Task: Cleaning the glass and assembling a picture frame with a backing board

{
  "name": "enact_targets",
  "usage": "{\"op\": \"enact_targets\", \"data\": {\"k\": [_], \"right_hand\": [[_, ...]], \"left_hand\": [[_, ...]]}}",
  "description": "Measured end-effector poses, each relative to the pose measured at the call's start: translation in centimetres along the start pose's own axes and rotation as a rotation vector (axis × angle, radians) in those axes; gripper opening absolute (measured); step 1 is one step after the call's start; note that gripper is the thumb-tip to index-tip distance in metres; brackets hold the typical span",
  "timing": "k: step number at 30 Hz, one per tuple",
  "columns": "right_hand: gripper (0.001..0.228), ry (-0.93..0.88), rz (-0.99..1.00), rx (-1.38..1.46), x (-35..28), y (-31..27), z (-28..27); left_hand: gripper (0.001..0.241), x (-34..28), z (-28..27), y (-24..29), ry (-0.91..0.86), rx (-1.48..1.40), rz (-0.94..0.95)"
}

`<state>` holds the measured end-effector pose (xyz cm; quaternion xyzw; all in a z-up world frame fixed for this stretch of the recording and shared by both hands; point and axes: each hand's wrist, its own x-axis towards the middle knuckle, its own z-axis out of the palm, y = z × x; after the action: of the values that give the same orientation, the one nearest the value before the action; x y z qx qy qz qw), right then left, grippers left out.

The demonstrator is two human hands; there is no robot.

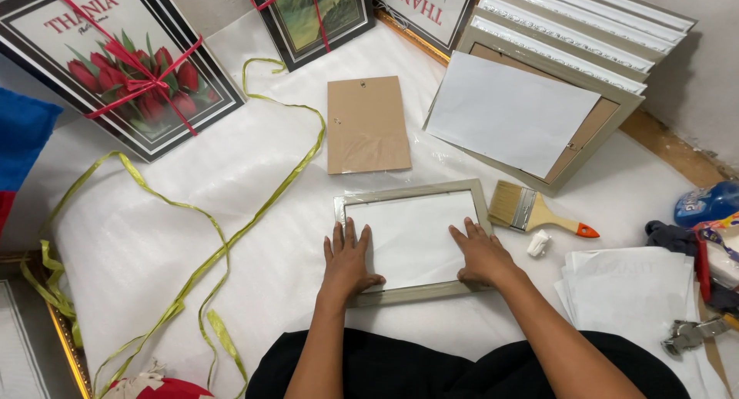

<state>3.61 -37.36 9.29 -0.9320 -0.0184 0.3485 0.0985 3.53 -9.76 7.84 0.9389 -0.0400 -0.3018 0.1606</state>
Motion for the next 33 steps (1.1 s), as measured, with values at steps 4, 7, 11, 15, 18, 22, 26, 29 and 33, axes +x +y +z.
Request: {"op": "enact_targets", "data": {"k": [4, 7, 11, 15, 18, 22, 26, 29, 33], "right_hand": [[0.094, 0.074, 0.012, 0.011, 1.1, 1.3, 0.5], [0.096, 0.092, 0.072, -0.095, 1.9, 2.6, 1.3], [0.1, 0.082, 0.126, -0.065, 3.0, 3.2, 2.2], [0.097, 0.074, 0.143, -0.054, 3.2, 3.4, 2.5], [0.099, 0.067, 0.149, -0.017, 3.1, 3.3, 2.4], [0.097, 0.071, 0.153, -0.019, 3.1, 3.3, 2.5], [0.093, 0.097, 0.156, -0.068, 3.3, 3.2, 2.5], [0.093, 0.126, 0.122, -0.078, 2.1, 1.9, 1.8], [0.098, 0.08, 0.004, -0.052, 1.6, 0.6, 1.4]], "left_hand": [[0.127, -0.4, -0.4, -0.3, 0.018, -0.035, -0.023], [0.134, 0.0, 0.0, -0.9, 0.02, -0.056, -0.057], [0.135, 0.0, 0.2, -1.3, -0.01, -0.076, -0.08], [0.133, -0.2, 0.0, -1.3, -0.041, -0.08, -0.075], [0.134, -0.3, 0.0, -1.4, -0.044, -0.08, -0.077], [0.134, -0.4, -0.2, -1.3, -0.052, -0.086, -0.07], [0.136, -0.6, -0.5, -1.1, -0.068, -0.077, -0.078], [0.137, -0.7, -0.5, -1.0, -0.068, -0.085, -0.078], [0.136, -1.1, -1.0, -0.6, -0.033, -0.065, -0.052]]}}
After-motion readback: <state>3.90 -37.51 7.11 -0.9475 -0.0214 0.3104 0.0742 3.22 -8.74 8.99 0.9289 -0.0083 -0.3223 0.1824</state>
